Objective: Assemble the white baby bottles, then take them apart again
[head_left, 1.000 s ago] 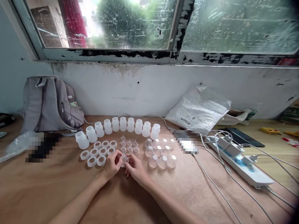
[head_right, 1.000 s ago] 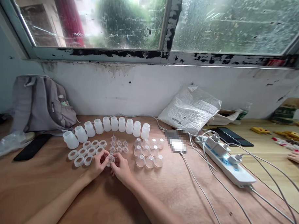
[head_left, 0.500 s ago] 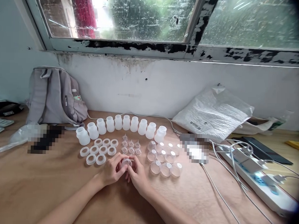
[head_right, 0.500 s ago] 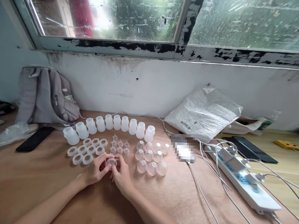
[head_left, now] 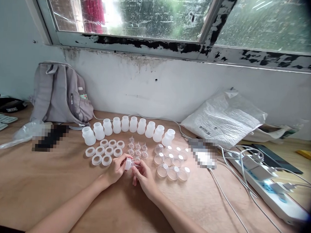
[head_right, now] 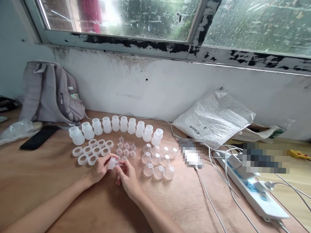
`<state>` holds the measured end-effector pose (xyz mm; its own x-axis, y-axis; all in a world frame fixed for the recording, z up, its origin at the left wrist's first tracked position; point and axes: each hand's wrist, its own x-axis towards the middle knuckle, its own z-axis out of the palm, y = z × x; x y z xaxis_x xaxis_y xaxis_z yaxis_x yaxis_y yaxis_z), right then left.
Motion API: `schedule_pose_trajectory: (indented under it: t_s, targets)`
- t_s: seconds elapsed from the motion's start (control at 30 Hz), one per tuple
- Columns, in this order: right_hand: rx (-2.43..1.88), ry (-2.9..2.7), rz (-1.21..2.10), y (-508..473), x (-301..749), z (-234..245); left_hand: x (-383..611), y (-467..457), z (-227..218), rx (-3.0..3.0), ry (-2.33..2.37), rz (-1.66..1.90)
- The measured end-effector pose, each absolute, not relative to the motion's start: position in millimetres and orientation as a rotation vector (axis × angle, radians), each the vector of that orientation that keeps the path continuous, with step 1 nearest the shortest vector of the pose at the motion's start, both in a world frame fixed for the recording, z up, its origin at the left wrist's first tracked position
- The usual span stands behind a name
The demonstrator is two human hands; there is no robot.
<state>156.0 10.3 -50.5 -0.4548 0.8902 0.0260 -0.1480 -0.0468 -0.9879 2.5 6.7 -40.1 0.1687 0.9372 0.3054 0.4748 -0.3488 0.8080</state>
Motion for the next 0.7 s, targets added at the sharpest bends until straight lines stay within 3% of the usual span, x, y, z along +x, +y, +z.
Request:
schedule_pose_trajectory:
  t_s: [0.5,0.7]
  targets:
    - [-0.943,-1.641,1.373,2.1,161.1,-34.1,-11.8,2.4,-31.4,2.350,1.339,0.899]
    - [-0.961,-1.623,1.394,4.5,162.3,-40.4,-84.2,24.0,-6.9,2.231,2.002,1.697]
